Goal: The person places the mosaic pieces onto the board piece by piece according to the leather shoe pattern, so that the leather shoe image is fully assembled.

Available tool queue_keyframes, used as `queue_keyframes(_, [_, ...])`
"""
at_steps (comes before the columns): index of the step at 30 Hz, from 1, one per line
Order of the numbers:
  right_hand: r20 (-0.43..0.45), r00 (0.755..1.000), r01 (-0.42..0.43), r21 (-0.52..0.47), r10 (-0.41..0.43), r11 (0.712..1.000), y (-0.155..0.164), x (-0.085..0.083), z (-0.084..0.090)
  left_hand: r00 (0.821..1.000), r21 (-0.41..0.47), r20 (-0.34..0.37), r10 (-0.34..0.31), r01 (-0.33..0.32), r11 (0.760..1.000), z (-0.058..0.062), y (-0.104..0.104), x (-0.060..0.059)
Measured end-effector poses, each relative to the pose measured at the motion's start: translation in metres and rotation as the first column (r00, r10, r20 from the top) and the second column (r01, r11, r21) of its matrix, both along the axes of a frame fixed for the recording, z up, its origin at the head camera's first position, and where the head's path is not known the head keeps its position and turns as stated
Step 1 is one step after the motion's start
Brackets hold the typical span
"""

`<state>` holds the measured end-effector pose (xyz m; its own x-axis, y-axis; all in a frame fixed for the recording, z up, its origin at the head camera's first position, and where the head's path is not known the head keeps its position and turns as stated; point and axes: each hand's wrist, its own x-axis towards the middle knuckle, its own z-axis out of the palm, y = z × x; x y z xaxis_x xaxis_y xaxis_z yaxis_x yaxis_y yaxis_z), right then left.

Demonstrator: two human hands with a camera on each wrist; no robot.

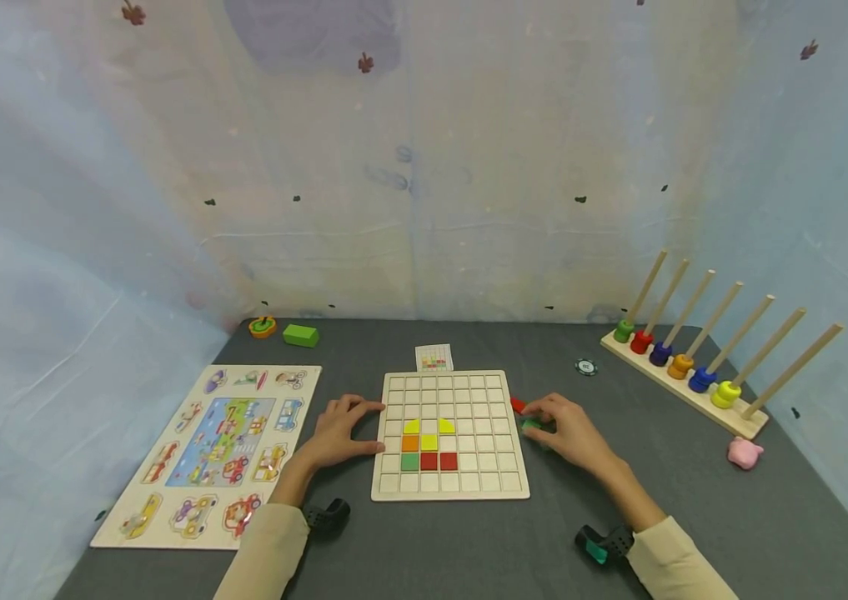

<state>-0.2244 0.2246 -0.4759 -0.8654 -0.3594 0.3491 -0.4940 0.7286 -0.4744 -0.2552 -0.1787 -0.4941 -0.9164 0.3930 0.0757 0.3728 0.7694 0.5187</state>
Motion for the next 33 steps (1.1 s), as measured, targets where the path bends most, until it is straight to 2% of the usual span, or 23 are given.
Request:
queue_keyframes(8, [0.057, 0.998, 0.029, 0.067, -0.033, 0.997, 0.002, 0.000, -0.001, 1.000, 0.000, 0.008, 0.000, 0.000, 1.000, 0.002, 0.001, 0.002])
queue_keyframes(12, [0.042, 0.999, 0.017, 0.055, -0.020, 0.998, 0.000, -0.002, -0.002, 1.000, -0.004, 0.002, -0.002, 0.002, 1.000, 0.000, 0.001, 0.001])
queue_keyframes(15, [0.008, 0.999, -0.050, 0.002, 0.050, 0.999, -0.008, 0.000, 0.000, 1.000, -0.005, -0.002, -0.006, 0.006, 1.000, 0.000, 0.000, 0.001])
queue_keyframes(17, [-0.023, 0.991, -0.133, -0.034, 0.133, 0.990, -0.017, 0.002, 0.000, 1.000, 0.000, -0.004, -0.005, 0.005, 1.000, 0.001, 0.000, 0.001])
queue_keyframes(19, [-0.052, 0.974, -0.224, -0.060, 0.221, 0.973, -0.027, 0.004, 0.000, 1.000, -0.001, 0.000, -0.004, 0.004, 1.000, 0.002, 0.000, 0.001])
queue_keyframes(23, [-0.089, 0.925, -0.377, -0.089, 0.369, 0.922, -0.047, 0.008, -0.004, 1.000, -0.010, 0.005, -0.002, 0.002, 1.000, 0.003, 0.000, 0.001])
queue_keyframes(27, [-0.114, 0.894, -0.441, -0.060, 0.433, 0.895, -0.061, 0.010, -0.008, 1.000, -0.015, 0.000, -0.005, 0.005, 1.000, 0.002, 0.000, 0.000])
queue_keyframes(33, [-0.128, 0.887, -0.450, -0.031, 0.443, 0.892, -0.067, 0.012, -0.011, 1.000, -0.012, 0.003, -0.005, 0.005, 1.000, 0.002, 0.000, 0.001])
